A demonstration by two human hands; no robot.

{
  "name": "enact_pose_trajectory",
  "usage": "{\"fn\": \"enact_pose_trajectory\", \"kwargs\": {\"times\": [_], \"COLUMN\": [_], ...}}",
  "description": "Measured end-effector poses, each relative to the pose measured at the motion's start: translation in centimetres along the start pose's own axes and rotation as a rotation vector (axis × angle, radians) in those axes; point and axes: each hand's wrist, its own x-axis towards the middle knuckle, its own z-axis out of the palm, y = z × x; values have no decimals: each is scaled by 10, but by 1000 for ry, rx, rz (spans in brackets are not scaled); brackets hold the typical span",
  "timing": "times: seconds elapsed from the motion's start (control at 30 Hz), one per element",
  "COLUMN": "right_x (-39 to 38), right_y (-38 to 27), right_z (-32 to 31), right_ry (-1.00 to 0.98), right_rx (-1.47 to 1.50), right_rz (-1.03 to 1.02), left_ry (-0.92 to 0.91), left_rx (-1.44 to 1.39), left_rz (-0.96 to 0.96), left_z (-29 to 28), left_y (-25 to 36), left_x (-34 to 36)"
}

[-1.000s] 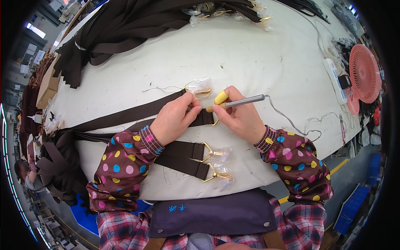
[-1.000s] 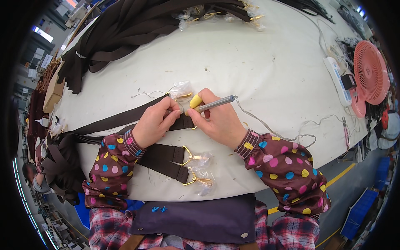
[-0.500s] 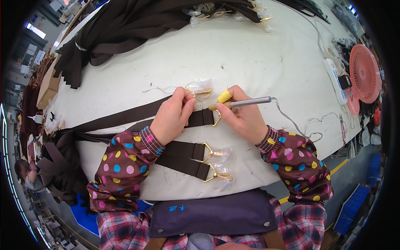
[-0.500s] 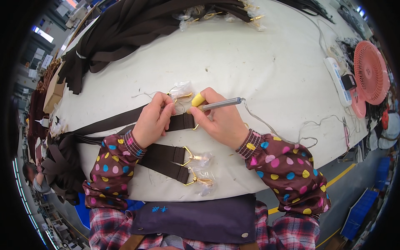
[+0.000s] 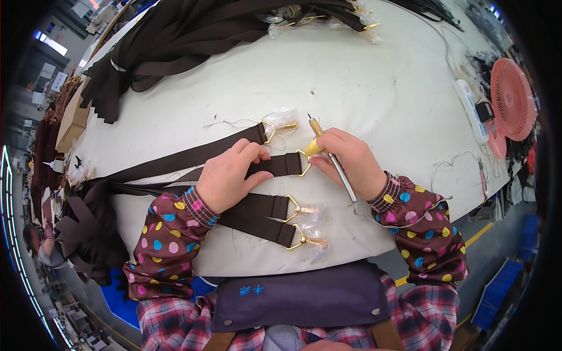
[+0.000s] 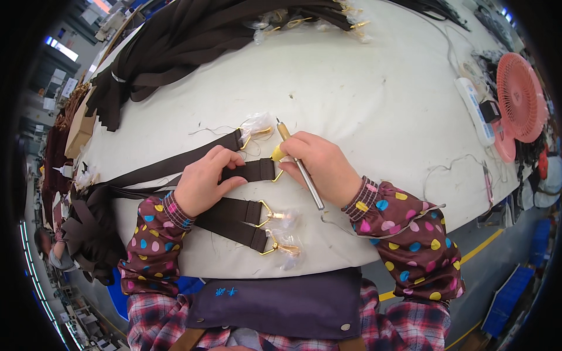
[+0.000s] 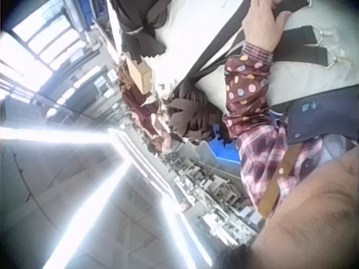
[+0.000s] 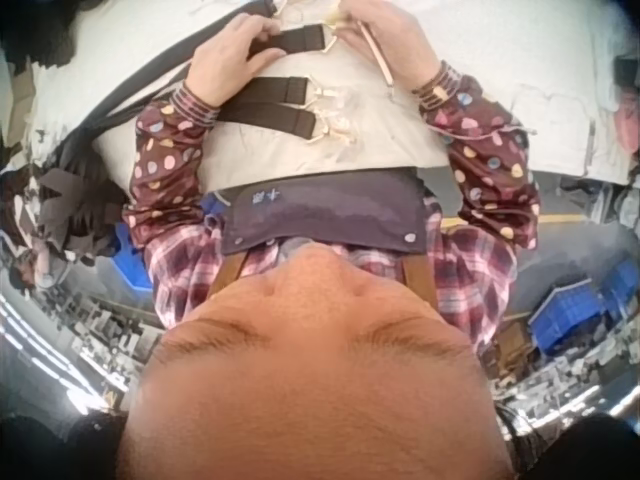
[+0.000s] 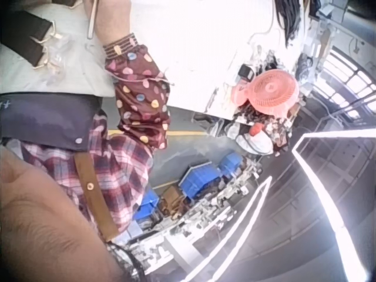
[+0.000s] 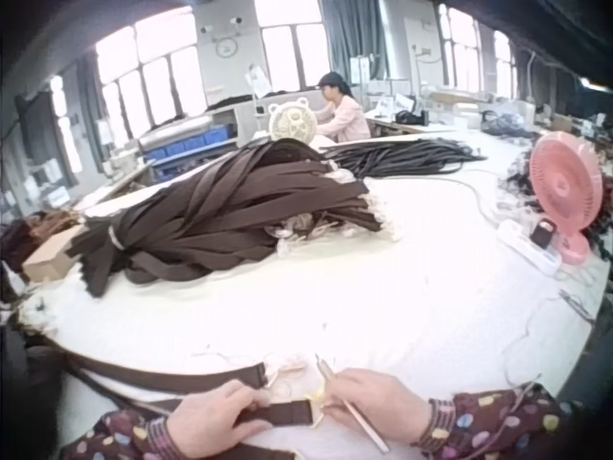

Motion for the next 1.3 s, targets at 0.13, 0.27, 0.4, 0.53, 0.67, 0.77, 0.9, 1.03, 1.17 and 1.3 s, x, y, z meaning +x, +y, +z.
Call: {"fn": "enact_pose_trajectory", "kwargs": {"times": [0.13,0.27,0.4,0.53,0.67,0.77,0.9,1.03,1.17,1.3], "right_x": [-9,-4,39,62,53,39,14,11,15,14], "right_y": [-12,-6,-6,10,24,23,26,29,32,34], "right_z": [-7,-9,0,22,23,13,-16,-20,-20,-18], "right_ry": [-77,-15,76,49,-147,-172,-145,-63,-34,-28], "right_rx": [219,152,-183,-188,-202,-226,-210,-109,-76,-70], "right_rz": [140,186,-112,-317,-292,-281,-216,-150,-140,-131], "left_ry": [-265,-495,106,153,36,25,-11,-5,55,-187], "left_rx": [-163,-162,80,184,62,-16,-81,-141,190,14], "left_rz": [-23,-41,7,40,-16,9,88,24,305,252], "left_z": [-12,-38,-46,-41,-33,-25,-5,-4,-23,-18], "left_y": [-1,2,-35,-82,-75,-61,-36,-23,1,14], "left_x": [-30,-42,-19,-10,-16,-19,-17,-1,22,46]}}
